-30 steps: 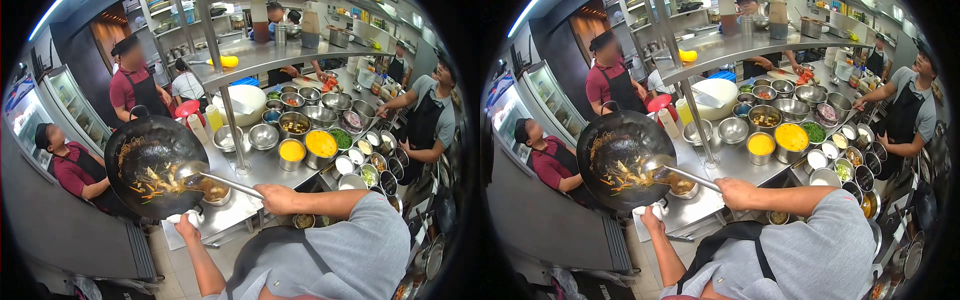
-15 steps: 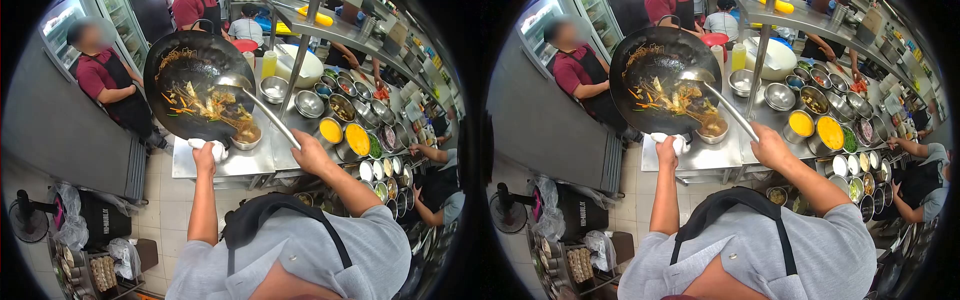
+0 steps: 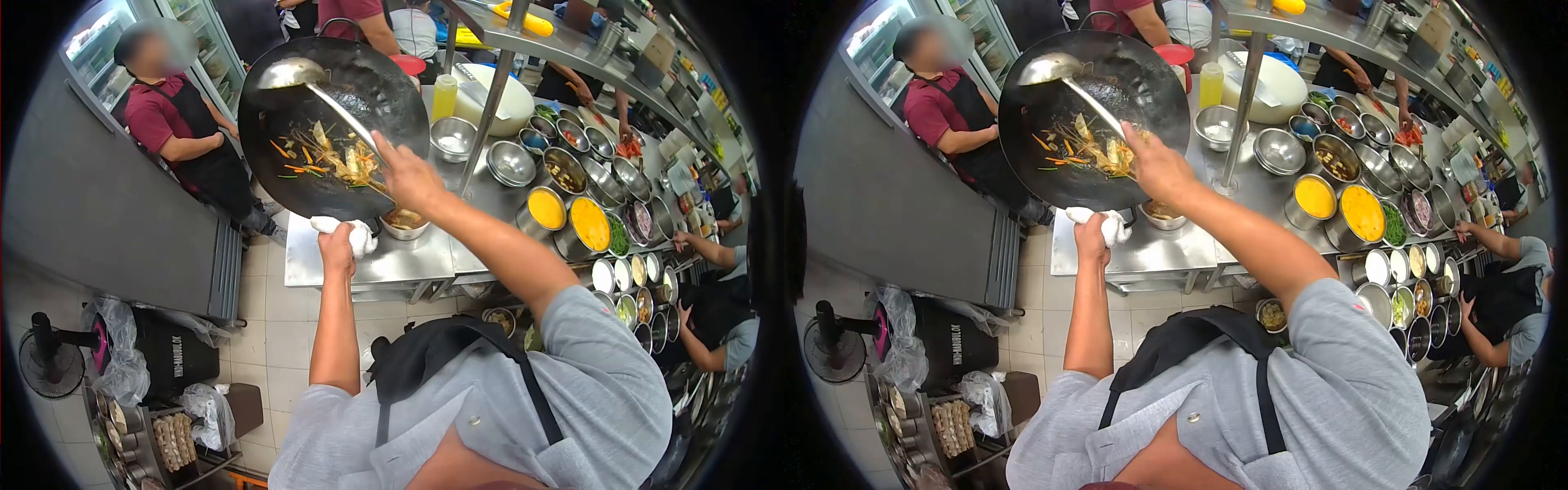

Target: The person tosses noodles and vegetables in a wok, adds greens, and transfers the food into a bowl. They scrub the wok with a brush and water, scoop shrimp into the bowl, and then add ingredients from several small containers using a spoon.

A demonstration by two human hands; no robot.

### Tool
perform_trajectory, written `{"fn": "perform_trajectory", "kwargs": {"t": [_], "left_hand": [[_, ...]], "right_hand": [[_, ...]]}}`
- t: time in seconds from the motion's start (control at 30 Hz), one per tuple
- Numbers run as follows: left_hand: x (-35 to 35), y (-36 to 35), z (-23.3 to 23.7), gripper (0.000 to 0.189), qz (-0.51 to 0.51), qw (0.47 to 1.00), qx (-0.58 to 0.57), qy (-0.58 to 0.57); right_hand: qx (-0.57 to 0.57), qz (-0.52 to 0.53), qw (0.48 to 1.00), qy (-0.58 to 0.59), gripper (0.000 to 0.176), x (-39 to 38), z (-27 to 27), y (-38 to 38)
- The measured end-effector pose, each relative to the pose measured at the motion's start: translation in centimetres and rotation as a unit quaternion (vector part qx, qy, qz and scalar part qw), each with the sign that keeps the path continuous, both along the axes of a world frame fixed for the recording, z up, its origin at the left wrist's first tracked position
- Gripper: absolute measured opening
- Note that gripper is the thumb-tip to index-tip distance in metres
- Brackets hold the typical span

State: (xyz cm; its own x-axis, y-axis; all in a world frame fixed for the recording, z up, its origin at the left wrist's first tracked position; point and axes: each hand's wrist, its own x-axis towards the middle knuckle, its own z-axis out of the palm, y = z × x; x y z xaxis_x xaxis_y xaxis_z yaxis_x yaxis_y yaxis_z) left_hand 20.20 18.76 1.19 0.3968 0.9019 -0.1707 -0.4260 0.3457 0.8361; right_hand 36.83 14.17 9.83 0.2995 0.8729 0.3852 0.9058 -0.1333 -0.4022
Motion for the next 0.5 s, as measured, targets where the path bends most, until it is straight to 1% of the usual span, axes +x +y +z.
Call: {"fn": "perform_trajectory", "kwargs": {"t": [0.03, 0.1, 0.17, 0.23, 0.3, 0.33, 0.4, 0.47, 0.5], "left_hand": [[0.2, 0.3, -0.4, 0.012, 0.021, 1.000, 0.016, -0.009], [0.2, 1.0, -0.6, 0.011, 0.047, 0.998, 0.032, -0.018], [-0.2, 1.4, -0.3, 0.010, 0.027, 0.999, 0.031, -0.014], [-0.7, 2.3, -0.9, 0.010, 0.033, 0.999, 0.031, -0.009], [-1.3, 2.6, -1.1, 0.010, 0.036, 0.999, 0.030, -0.004], [-1.5, 2.5, -1.0, 0.010, 0.026, 0.999, 0.025, 0.002], [-1.4, 2.4, -0.7, 0.011, 0.005, 1.000, 0.021, 0.011], [-0.8, 2.2, -0.6, 0.012, 0.031, 0.999, 0.013, -0.007], [-0.4, 2.0, -0.5, 0.012, 0.027, 1.000, 0.009, -0.008]], "right_hand": [[0.002, 0.003, 1.000, -0.007, 0.068, 0.0, -1.0, -0.5], [-0.003, 0.022, 0.999, -0.049, 0.069, 0.5, -4.1, -3.3], [-0.106, 0.031, 0.992, -0.060, 0.070, 2.0, -6.0, -8.9], [-0.165, 0.020, 0.982, -0.094, 0.072, 3.4, -7.5, -14.6], [-0.222, -0.004, 0.970, -0.095, 0.071, 4.4, -6.3, -18.1], [-0.220, -0.003, 0.971, -0.098, 0.071, 4.7, -5.9, -17.4], [-0.165, -0.002, 0.981, -0.100, 0.069, 5.0, -4.8, -15.3], [-0.076, 0.009, 0.996, -0.037, 0.063, 3.6, -2.4, -9.9], [-0.057, -0.001, 0.998, -0.038, 0.064, 3.0, -1.8, -6.2]]}}
